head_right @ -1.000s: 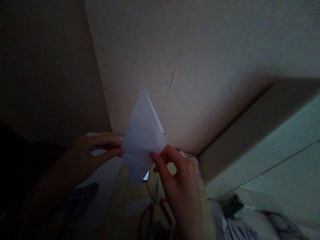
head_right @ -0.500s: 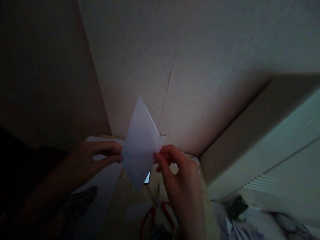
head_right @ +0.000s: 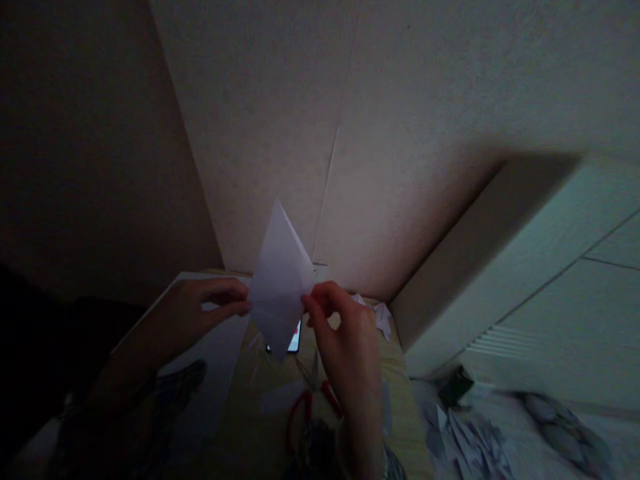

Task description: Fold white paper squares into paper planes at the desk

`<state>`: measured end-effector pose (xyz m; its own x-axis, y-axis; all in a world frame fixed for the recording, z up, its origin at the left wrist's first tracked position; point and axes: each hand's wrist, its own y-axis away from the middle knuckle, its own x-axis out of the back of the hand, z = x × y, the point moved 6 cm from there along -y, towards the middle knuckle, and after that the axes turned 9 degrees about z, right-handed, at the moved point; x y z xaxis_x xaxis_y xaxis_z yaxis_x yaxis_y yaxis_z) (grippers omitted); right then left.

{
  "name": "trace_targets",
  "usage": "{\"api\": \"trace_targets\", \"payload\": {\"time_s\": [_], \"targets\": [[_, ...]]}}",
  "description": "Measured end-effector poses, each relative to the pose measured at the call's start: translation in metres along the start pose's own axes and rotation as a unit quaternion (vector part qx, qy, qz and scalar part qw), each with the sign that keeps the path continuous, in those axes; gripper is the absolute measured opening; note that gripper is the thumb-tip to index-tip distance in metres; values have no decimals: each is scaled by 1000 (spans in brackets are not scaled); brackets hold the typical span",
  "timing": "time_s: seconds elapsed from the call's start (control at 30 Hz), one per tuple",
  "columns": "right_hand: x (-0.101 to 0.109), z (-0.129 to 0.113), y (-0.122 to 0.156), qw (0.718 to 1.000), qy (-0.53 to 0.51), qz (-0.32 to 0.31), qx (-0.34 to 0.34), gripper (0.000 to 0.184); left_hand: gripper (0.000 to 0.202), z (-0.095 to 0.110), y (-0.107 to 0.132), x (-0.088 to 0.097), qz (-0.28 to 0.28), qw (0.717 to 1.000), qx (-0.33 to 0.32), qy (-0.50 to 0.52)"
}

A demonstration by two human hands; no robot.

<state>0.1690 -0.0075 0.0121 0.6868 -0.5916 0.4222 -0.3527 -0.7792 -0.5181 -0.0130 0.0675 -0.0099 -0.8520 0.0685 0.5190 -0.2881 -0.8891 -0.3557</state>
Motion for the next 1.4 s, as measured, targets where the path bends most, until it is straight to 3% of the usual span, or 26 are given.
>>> {"api": "trace_targets", "payload": {"time_s": [0.13,0.3,0.5,0.67,0.97,1.4], "targets": [[-1,-4,17,1000,-3,8,5,14,12,-15,22,0,31,997,44,60],[-6,-3,59,998,-49,-18,-30,14,13,-31,69,-1,45,979,97,174],[-43,42,127,963,-208,-49,-161,18,21,-64,117,-19,72,951,154,259],[-66,78,171,955,-226,-12,-190,18,29,-91,147,-46,67,941,182,277],[-80,108,190,958,-216,24,-186,18,25,-111,160,-69,99,939,183,274],[-78,103,194,965,-196,16,-174,18,25,-113,170,-72,87,941,183,272]]}}
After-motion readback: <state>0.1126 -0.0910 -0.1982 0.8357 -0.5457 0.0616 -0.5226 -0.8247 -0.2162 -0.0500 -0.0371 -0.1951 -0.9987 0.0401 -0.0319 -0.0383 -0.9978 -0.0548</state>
